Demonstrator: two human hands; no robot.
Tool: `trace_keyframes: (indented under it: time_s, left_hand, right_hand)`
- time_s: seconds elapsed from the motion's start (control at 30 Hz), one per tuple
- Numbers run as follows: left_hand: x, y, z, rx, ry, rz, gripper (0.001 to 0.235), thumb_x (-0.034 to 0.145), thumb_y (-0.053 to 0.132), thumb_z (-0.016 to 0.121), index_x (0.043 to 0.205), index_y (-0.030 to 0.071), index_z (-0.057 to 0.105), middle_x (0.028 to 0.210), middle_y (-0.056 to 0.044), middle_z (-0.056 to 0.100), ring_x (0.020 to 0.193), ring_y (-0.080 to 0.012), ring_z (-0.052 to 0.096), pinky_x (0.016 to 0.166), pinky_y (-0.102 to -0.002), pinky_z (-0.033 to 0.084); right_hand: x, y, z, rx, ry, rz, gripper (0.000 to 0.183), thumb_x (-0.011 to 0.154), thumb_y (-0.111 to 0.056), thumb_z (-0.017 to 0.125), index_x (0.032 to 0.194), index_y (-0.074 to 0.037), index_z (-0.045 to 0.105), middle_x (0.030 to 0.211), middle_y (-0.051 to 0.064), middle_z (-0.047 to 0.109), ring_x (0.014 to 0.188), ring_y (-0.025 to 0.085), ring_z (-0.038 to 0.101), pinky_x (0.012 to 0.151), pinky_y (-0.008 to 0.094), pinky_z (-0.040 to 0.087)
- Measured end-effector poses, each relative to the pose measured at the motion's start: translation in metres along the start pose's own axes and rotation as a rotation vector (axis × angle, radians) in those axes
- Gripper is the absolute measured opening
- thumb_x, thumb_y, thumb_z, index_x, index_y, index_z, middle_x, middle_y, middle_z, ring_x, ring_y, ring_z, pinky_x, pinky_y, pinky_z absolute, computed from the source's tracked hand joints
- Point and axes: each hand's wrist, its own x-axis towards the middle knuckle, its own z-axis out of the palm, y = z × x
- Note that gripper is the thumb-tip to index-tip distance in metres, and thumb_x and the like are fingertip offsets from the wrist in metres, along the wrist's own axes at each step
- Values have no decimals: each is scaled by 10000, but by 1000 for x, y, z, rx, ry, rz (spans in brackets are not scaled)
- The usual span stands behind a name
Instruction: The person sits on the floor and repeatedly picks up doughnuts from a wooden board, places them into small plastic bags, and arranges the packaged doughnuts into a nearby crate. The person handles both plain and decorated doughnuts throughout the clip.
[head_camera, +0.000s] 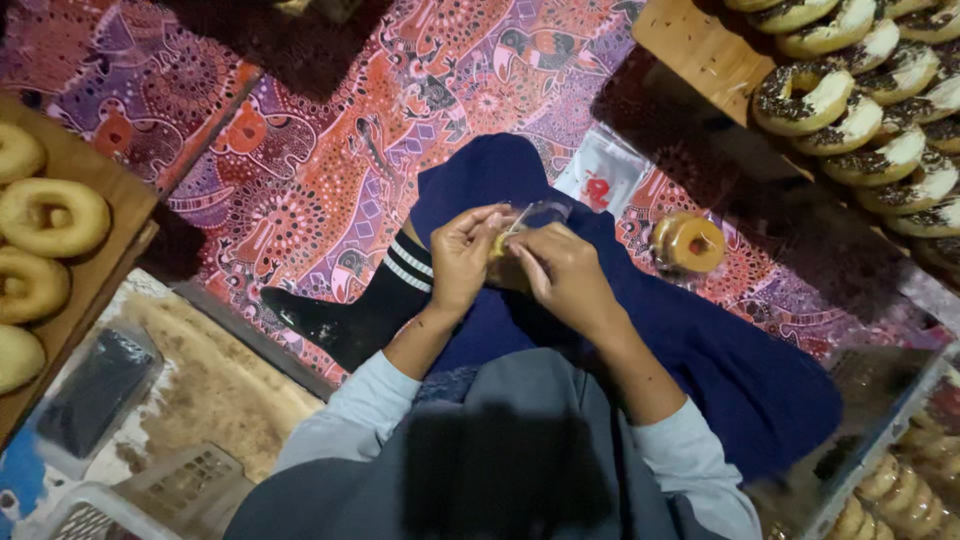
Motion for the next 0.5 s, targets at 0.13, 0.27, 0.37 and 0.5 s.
trace_keyframes:
  time_s: [0.13, 0.27, 0.37, 0.5]
  left_hand:
    - [-2, 9, 2, 55, 7, 90, 211, 1061, 77, 603, 1191, -46, 715, 1064, -74, 763, 970, -94, 698, 864, -240, 571]
    - [-3, 22, 11, 280, 23, 129, 179, 1039, 51, 623, 1144, -49, 728, 950, -63, 761, 873, -72, 670, 778, -235, 557]
    - [-14, 34, 16, 458, -3, 87, 168, 999, 50, 637, 1104, -33, 737, 873, -69, 769, 774, -85, 691, 692, -250, 559]
    - [-22, 45, 22, 471, -45, 299, 152, 1025, 41, 619, 1094, -20, 739, 1009, -83, 788, 949, -113, 759, 855, -274, 596]
  right_hand:
    - [17, -15, -12, -17, 215, -151, 180, 924, -22, 737, 1099, -55, 719, 1087, 114, 755, 992, 278, 745, 866, 368, 592]
    - [29, -13, -14, -115, 165, -280, 348, 875, -18, 736, 1218, -36, 681, 1094, 141, 735, 1010, 310, 730, 868, 392, 582]
    - [21, 3, -11, -128, 80, -179, 378, 871, -44, 759, 1238, -38, 672, 974, 143, 719, 904, 314, 719, 792, 412, 570]
    - [29, 57, -26, -116, 172, 111, 318, 908, -21, 684, 1225, -33, 669, 934, 167, 725, 828, 306, 735, 716, 408, 568]
